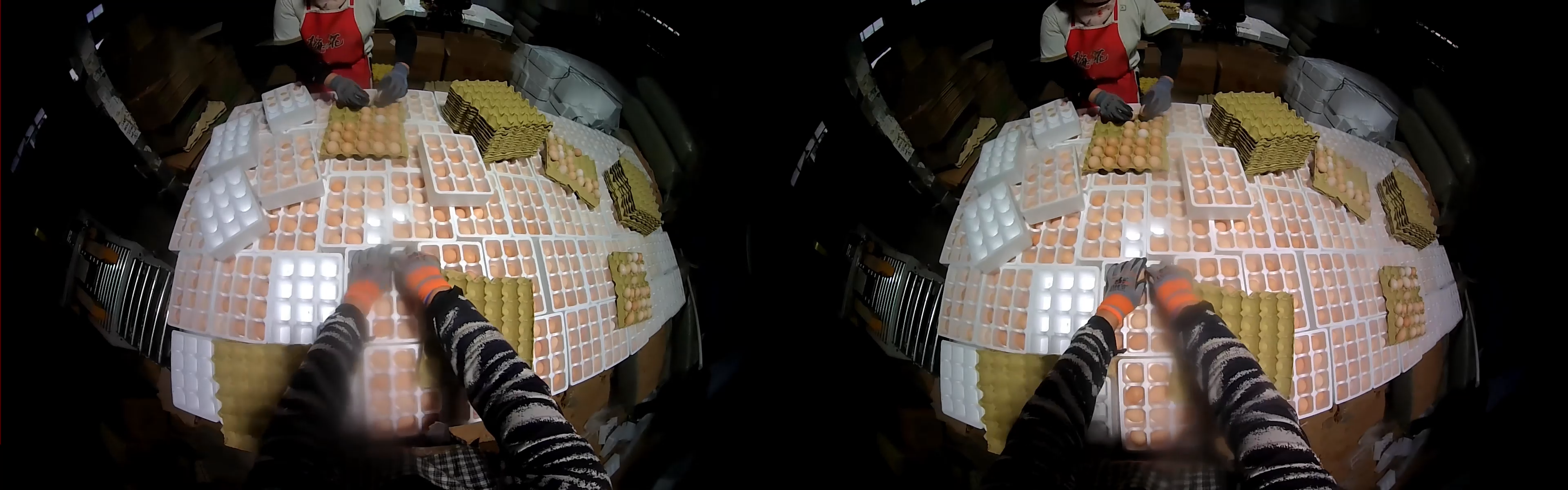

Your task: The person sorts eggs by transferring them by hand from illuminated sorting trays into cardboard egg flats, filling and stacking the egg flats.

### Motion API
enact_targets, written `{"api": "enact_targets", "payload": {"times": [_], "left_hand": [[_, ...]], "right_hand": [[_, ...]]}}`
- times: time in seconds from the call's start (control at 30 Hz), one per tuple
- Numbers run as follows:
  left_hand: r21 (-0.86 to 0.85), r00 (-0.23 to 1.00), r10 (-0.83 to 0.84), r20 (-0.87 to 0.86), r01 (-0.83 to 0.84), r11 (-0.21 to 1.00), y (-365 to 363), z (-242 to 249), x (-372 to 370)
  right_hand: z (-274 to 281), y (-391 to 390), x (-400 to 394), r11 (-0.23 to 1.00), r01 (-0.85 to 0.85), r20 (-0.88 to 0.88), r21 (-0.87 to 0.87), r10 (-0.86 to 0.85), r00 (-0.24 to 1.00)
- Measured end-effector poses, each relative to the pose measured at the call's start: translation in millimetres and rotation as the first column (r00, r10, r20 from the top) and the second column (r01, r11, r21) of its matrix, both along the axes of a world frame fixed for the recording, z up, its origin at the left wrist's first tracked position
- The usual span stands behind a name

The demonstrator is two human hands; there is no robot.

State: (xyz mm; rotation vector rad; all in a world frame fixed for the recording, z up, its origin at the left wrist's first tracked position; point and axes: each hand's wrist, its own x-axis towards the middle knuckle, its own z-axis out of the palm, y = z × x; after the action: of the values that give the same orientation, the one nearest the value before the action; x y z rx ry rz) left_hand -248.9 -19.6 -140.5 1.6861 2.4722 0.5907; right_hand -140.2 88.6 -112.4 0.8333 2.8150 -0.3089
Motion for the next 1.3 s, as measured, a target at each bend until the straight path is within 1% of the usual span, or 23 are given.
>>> {"api": "enact_targets", "payload": {"times": [0.03, 0.07, 0.1, 0.13, 0.17, 0.2, 0.27, 0.33, 0.4, 0.47, 0.5, 0.53, 0.6, 0.63, 0.7, 0.73, 0.8, 0.83, 0.93, 1.1, 1.13, 1.23, 1.3], "left_hand": [[0.005, 1.000, 0.001, 0.000, -0.001, 1.000, -3.7, 5.4, -3.9], [0.218, 0.991, 0.010, 0.135, -0.040, 0.975, -12.6, 9.7, -8.0], [0.413, 0.964, -0.007, 0.268, -0.109, 0.904, -23.2, 16.0, -12.7], [0.481, 0.946, -0.047, 0.321, -0.120, 0.869, -41.4, 27.1, -20.3], [0.490, 0.916, -0.016, 0.401, -0.200, 0.849, -62.1, 42.2, -23.7], [0.492, 0.880, 0.012, 0.475, -0.277, 0.825, -82.2, 54.4, -27.5], [0.496, 0.661, -0.094, 0.745, -0.453, 0.741, -123.1, 59.0, -35.5], [0.486, 0.734, 0.003, 0.679, -0.453, 0.748, -172.9, 76.2, -38.2], [0.402, 0.704, 0.107, 0.702, -0.517, 0.756, -229.6, 88.5, -44.7], [0.310, 0.473, 0.125, 0.872, -0.733, 0.606, -287.5, 87.2, -43.9], [0.289, 0.575, 0.267, 0.773, -0.695, 0.658, -328.6, 76.7, -51.5], [0.253, 0.660, 0.391, 0.641, -0.663, 0.705, -367.0, 65.4, -58.6], [0.332, 0.638, 0.407, 0.654, -0.725, 0.603, -419.6, 47.4, -49.9], [0.201, 0.653, 0.633, 0.416, -0.745, 0.636, -441.9, 54.5, -44.0], [0.052, 0.570, 0.737, 0.365, -0.802, 0.595, -476.6, 47.7, -35.2], [0.037, 0.649, 0.733, 0.203, -0.753, 0.657, -489.4, 41.2, -38.1], [-0.023, 0.489, 0.727, 0.482, -0.822, 0.569, -505.8, 8.0, -31.7], [-0.038, 0.445, 0.694, 0.566, -0.827, 0.561, -516.1, -13.5, -34.7], [-0.028, 0.470, 0.691, 0.549, -0.816, 0.577, -503.8, -14.4, -33.2], [0.068, 0.537, 0.692, 0.484, -0.811, 0.581, -511.4, -22.3, -37.8], [0.073, 0.535, 0.692, 0.486, -0.813, 0.577, -512.0, -13.7, -38.0], [-0.076, 0.291, 0.566, 0.771, -0.841, 0.536, -499.9, 36.8, -36.8], [-0.052, 0.321, 0.489, 0.811, -0.793, 0.606, -499.2, 60.9, -42.7]], "right_hand": [[-7.1, 2.5, -4.0, 0.999, 0.030, -0.044, -0.025, -0.031, 0.999], [-15.5, 3.3, -6.6, 0.999, 0.031, -0.043, -0.026, -0.032, 0.999], [-15.3, 2.0, -9.8, 0.999, -0.023, -0.205, 0.028, 0.028, 0.978], [-11.6, -3.6, -15.1, 1.000, -0.005, -0.429, 0.028, 0.017, 0.903], [-7.1, -9.4, -20.4, 0.999, -0.008, -0.625, 0.041, 0.031, 0.780], [5.5, -21.9, -33.0, 0.999, -0.014, -0.701, -0.051, -0.026, 0.712], [-5.8, -32.5, -63.9, 0.985, -0.135, -0.755, -0.107, 0.008, 0.656], [-20.2, -37.5, -80.6, 0.971, -0.179, -0.530, -0.156, 0.070, 0.845], [-26.5, -42.7, -82.7, 0.977, -0.204, -0.490, -0.054, 0.153, 0.858], [-33.2, -44.0, -57.7, 0.982, -0.106, -0.747, 0.154, 0.185, 0.638], [20.4, -59.7, -21.3, 0.998, -0.038, -0.750, 0.057, 0.068, 0.658], [26.6, -53.2, -0.9, 0.988, -0.018, -0.723, 0.155, 0.126, 0.679], [66.7, -77.9, 63.0, 0.983, 0.148, -0.527, 0.105, -0.071, 0.847], [61.3, -90.0, 91.3, 0.966, 0.237, -0.424, 0.104, -0.173, 0.889], [54.9, -118.7, 137.4, 0.953, 0.287, -0.268, 0.093, -0.253, 0.930], [54.3, -134.5, 150.3, 0.944, 0.315, -0.188, 0.099, -0.293, 0.938], [48.9, -149.5, 163.0, 0.944, 0.330, -0.037, 0.013, -0.329, 0.944], [35.1, -153.3, 166.2, 0.939, 0.343, -0.095, 0.006, -0.341, 0.935], [40.4, -156.3, 161.3, 0.936, 0.351, -0.052, 0.006, -0.350, 0.935], [71.7, -160.8, 174.1, 0.918, 0.396, -0.242, 0.029, -0.378, 0.894], [87.0, -166.8, 177.5, 0.934, 0.358, -0.345, -0.003, -0.337, 0.876], [135.8, -194.3, 171.7, 0.979, 0.184, -0.501, 0.084, -0.118, 0.857], [169.0, -215.9, 157.6, 0.992, 0.038, -0.629, 0.124, 0.049, 0.776]]}}
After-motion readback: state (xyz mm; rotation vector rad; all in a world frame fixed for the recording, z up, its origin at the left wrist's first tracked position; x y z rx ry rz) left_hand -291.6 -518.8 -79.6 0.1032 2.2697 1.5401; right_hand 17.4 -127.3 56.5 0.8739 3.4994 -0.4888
